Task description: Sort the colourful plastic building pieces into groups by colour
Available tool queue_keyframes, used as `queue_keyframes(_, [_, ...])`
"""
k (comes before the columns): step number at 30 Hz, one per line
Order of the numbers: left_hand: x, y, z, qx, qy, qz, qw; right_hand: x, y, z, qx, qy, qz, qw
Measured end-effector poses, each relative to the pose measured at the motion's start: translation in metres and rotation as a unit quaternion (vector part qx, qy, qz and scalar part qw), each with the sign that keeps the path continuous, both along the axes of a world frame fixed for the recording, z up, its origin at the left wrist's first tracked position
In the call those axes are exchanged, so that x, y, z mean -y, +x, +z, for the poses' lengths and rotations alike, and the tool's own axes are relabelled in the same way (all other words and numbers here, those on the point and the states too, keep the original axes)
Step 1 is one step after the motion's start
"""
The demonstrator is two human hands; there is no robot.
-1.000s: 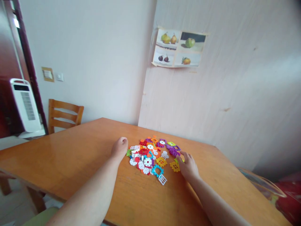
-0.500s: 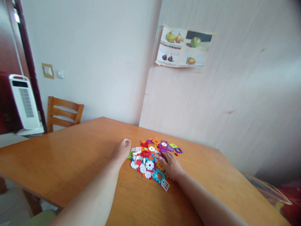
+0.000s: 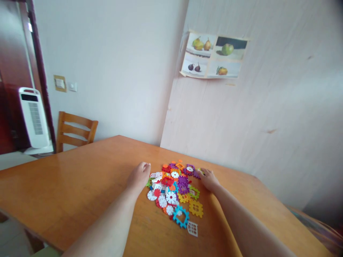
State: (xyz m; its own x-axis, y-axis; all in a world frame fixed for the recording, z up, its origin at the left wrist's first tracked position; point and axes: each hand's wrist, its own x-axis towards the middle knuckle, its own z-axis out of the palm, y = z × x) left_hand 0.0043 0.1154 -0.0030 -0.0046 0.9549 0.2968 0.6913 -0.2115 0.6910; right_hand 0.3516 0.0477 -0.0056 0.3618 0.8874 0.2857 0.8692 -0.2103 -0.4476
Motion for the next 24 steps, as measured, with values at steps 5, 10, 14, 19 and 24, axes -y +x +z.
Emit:
queue_keyframes(5, [0.002, 0.0, 0.002, 0.004, 0.006, -0.001, 1.0, -0.005, -0.029, -0.006, 0.001, -0.026, 0.115, 0.993])
queue_keyframes(10, [0.007, 0.0, 0.006, 0.004, 0.013, 0.007, 1.0, -0.003, -0.075, 0.001, -0.02, -0.017, 0.215, 0.976])
queue_keyframes(14, [0.007, 0.001, 0.006, 0.014, 0.028, 0.018, 0.999, -0.005, -0.103, 0.012, -0.076, -0.004, 0.253, 0.965])
queue_keyframes(19, [0.002, 0.001, 0.002, 0.029, 0.055, 0.057, 0.996, -0.03, -0.1, 0.024, -0.105, 0.041, 0.146, 0.983])
queue_keyframes(24, [-0.002, -0.001, 0.0, 0.076, 0.069, 0.108, 0.989, -0.071, -0.077, 0.027, -0.096, -0.014, 0.08, 0.992])
